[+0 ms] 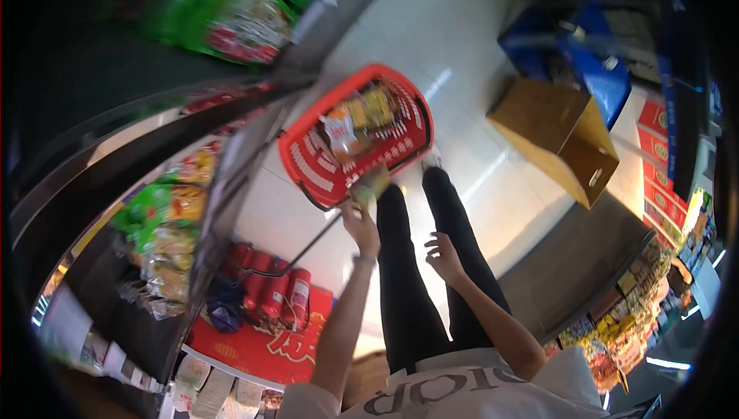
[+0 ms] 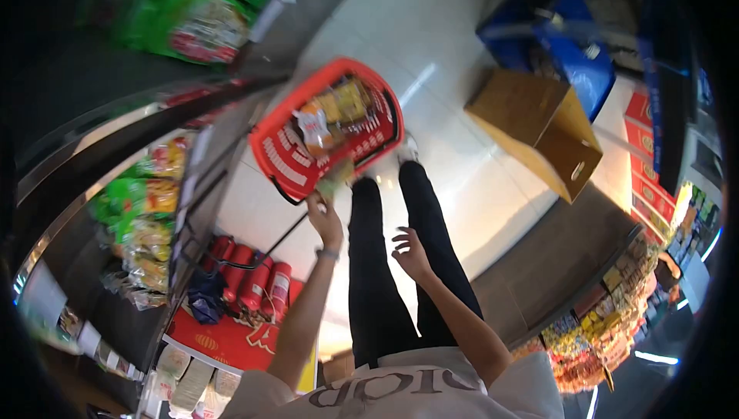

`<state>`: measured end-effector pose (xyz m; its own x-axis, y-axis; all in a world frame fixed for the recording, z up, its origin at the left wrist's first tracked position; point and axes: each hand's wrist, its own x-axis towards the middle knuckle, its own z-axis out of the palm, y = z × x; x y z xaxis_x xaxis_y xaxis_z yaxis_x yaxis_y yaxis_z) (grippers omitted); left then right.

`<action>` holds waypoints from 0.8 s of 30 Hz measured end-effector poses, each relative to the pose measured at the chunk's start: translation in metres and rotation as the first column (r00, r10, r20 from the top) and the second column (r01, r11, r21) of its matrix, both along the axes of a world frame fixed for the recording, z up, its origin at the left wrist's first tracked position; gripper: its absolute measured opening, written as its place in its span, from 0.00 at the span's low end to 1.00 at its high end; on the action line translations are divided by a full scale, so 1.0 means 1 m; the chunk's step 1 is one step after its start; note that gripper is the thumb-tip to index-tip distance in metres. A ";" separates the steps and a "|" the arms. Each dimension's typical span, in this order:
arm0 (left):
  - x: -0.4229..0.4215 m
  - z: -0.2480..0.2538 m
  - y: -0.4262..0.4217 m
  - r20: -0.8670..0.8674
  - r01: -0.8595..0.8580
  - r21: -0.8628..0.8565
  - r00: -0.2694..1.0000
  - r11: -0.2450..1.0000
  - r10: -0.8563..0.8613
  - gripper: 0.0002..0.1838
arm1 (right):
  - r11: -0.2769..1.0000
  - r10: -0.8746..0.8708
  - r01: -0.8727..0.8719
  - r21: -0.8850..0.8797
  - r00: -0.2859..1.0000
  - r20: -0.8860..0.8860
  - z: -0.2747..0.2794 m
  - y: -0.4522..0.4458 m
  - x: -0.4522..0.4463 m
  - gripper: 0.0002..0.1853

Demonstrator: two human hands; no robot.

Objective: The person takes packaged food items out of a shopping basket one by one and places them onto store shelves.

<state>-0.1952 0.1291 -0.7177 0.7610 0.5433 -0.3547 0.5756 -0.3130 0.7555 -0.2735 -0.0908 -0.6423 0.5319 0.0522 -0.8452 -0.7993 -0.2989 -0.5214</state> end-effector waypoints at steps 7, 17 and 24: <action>-0.049 0.246 0.025 0.084 0.155 0.130 0.982 0.979 -0.167 0.09 | 0.887 0.246 -0.415 0.201 0.796 0.553 0.132 0.053 0.086 0.58; -0.101 0.489 0.091 0.388 -0.163 -0.010 0.909 0.987 0.154 0.12 | 0.586 0.379 -0.776 0.231 0.515 0.768 0.389 0.158 0.122 0.27; -0.133 0.691 0.085 0.603 -0.144 -0.292 0.740 0.946 0.299 0.26 | 0.380 0.043 -0.901 0.208 0.242 0.969 0.618 0.213 0.127 0.23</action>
